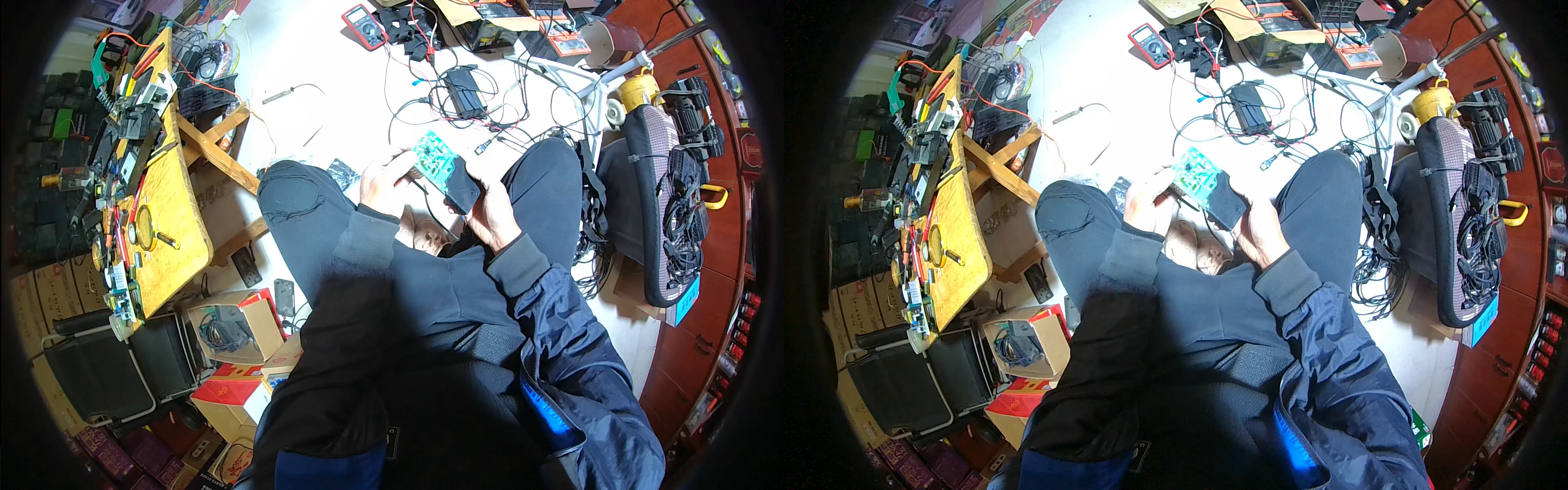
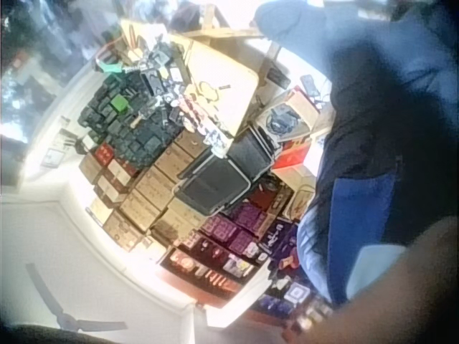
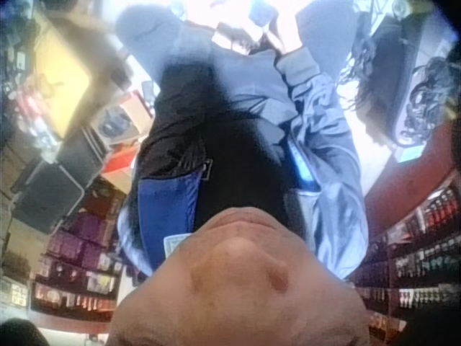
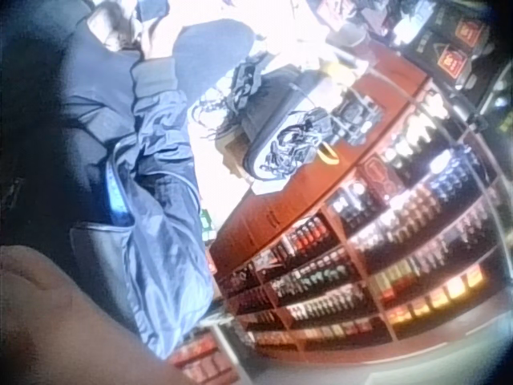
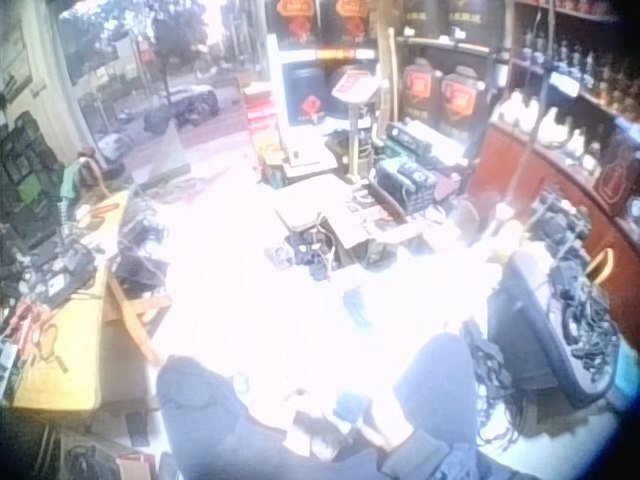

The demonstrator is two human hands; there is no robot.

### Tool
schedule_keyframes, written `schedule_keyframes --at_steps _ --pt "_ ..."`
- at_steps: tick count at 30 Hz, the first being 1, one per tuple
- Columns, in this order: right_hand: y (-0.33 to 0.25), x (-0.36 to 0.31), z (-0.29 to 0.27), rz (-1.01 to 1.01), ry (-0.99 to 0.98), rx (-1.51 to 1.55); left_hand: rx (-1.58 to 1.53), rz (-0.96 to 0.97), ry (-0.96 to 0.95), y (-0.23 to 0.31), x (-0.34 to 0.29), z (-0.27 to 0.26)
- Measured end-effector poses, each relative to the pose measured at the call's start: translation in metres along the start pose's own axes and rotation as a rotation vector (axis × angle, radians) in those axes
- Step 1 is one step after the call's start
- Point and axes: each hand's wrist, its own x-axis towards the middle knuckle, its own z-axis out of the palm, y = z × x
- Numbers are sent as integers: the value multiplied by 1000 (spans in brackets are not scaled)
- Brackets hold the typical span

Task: The person sits on the floor and inspects a small green circuit board attached to a black casing. They use a screwdriver to adjust components on the board, then connect a power cable to a multimeter and place the board on a nearby table.

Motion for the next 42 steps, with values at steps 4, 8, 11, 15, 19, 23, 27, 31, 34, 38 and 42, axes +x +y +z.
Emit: schedule_keyframes --at_steps 4,8,11,15,19,23,27,31,34,38,42 --pt "0 -1 0 -15 -47 33 168 92 37 11 1 -6" --pt "0 -2 1 -28 -32 41 91 -35 47 9 -2 -4" --pt "-1 -5 3 -21 -102 18 96 -89 46 0 -6 -3" --pt "-2 -9 7 -28 -74 -57 12 -147 14 -16 -9 1" --pt "-4 -12 6 -22 -67 -128 61 -131 -14 -30 -14 3" --pt "0 -8 3 -65 -45 -135 -416 -343 59 -43 -14 12" --pt "3 -7 -3 -105 -85 -137 -432 -340 66 -45 -13 12" --pt "5 -6 -5 -111 -63 -136 -441 -345 -2 -36 -11 10" --pt "6 -6 -5 -84 -46 -144 -455 -351 -24 -28 -8 8" --pt "7 -5 -3 -69 5 -122 -412 -317 0 -19 -5 7" --pt "6 -5 -2 -40 -22 -109 -89 -90 -6 -8 -3 -1"
